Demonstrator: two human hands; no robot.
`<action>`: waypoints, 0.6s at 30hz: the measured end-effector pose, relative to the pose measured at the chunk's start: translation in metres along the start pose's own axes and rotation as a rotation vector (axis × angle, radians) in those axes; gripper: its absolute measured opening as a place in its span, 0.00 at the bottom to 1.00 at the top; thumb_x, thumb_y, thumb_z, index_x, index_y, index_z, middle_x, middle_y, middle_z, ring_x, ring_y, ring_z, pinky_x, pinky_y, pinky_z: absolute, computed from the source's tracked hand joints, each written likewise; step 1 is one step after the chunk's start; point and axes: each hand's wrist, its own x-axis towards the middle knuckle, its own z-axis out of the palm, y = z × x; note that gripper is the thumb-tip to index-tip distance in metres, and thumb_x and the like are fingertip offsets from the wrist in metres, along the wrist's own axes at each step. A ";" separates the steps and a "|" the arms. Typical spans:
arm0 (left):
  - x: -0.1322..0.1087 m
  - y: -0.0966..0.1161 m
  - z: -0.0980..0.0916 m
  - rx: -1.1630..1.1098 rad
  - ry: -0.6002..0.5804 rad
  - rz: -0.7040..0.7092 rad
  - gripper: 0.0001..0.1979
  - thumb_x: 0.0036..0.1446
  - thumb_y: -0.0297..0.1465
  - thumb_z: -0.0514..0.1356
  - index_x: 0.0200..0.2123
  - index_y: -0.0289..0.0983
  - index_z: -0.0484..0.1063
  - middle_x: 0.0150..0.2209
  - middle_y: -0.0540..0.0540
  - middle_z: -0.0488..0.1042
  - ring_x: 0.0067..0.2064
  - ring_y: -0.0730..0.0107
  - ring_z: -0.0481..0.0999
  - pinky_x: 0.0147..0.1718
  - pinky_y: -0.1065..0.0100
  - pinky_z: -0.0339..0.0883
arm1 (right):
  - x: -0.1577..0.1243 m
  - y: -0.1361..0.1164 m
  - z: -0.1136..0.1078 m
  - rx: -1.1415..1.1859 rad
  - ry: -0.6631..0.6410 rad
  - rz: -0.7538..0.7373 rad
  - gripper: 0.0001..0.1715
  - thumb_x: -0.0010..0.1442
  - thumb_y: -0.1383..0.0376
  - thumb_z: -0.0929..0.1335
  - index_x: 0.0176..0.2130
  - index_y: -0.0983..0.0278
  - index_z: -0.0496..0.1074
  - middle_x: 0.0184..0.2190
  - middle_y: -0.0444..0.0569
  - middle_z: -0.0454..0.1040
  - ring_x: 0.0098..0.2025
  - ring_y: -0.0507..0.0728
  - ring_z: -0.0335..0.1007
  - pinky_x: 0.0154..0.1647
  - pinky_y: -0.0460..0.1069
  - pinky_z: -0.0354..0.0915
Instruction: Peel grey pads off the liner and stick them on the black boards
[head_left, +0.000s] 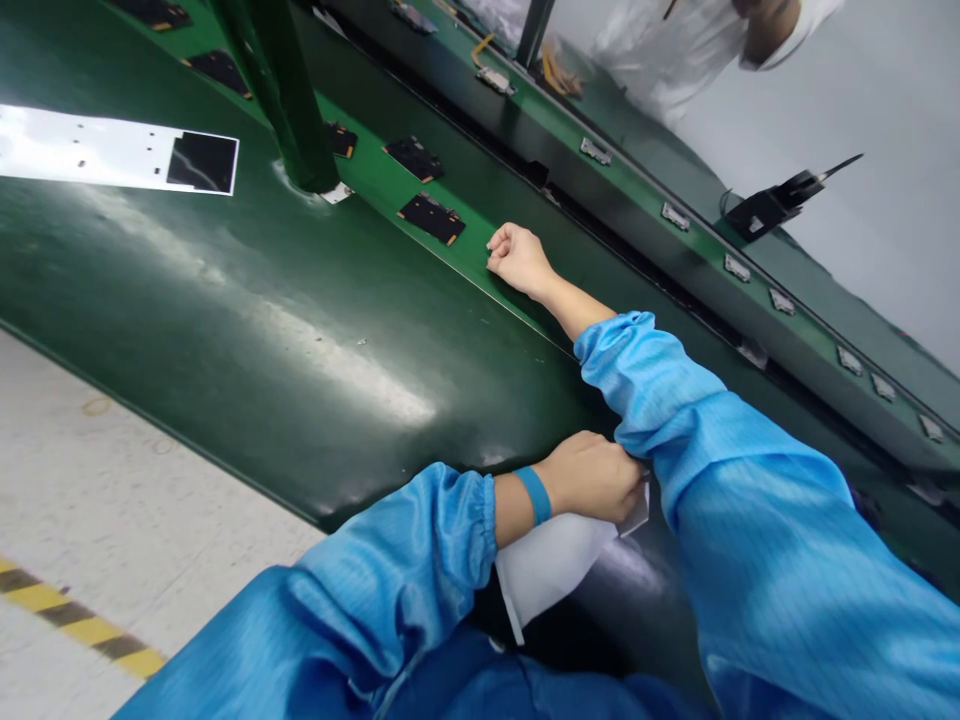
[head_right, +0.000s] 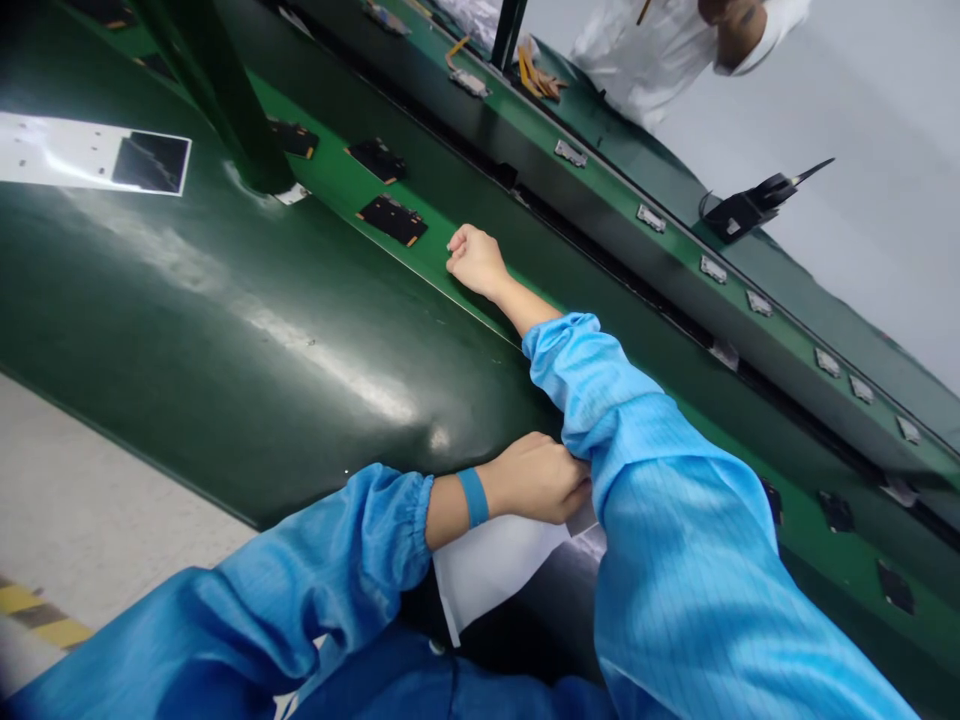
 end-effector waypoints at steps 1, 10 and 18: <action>0.000 0.000 0.000 0.004 -0.004 0.000 0.13 0.71 0.35 0.59 0.37 0.37 0.83 0.35 0.43 0.86 0.35 0.55 0.87 0.30 0.59 0.73 | -0.002 0.000 -0.001 -0.018 0.002 -0.007 0.18 0.51 0.79 0.71 0.32 0.57 0.64 0.26 0.39 0.73 0.33 0.55 0.70 0.48 0.53 0.73; 0.000 0.002 -0.003 0.008 -0.038 0.007 0.15 0.72 0.35 0.57 0.37 0.38 0.83 0.35 0.43 0.86 0.37 0.55 0.88 0.30 0.61 0.71 | -0.040 -0.026 -0.006 -0.523 -0.013 0.008 0.22 0.60 0.77 0.70 0.52 0.61 0.70 0.50 0.53 0.78 0.49 0.66 0.79 0.57 0.63 0.74; 0.000 0.008 -0.003 0.020 -0.038 -0.012 0.15 0.72 0.35 0.58 0.37 0.35 0.82 0.34 0.42 0.86 0.35 0.56 0.87 0.29 0.62 0.71 | -0.029 -0.007 -0.053 -0.467 -0.070 0.276 0.43 0.61 0.57 0.80 0.65 0.70 0.64 0.63 0.65 0.68 0.63 0.70 0.73 0.67 0.63 0.69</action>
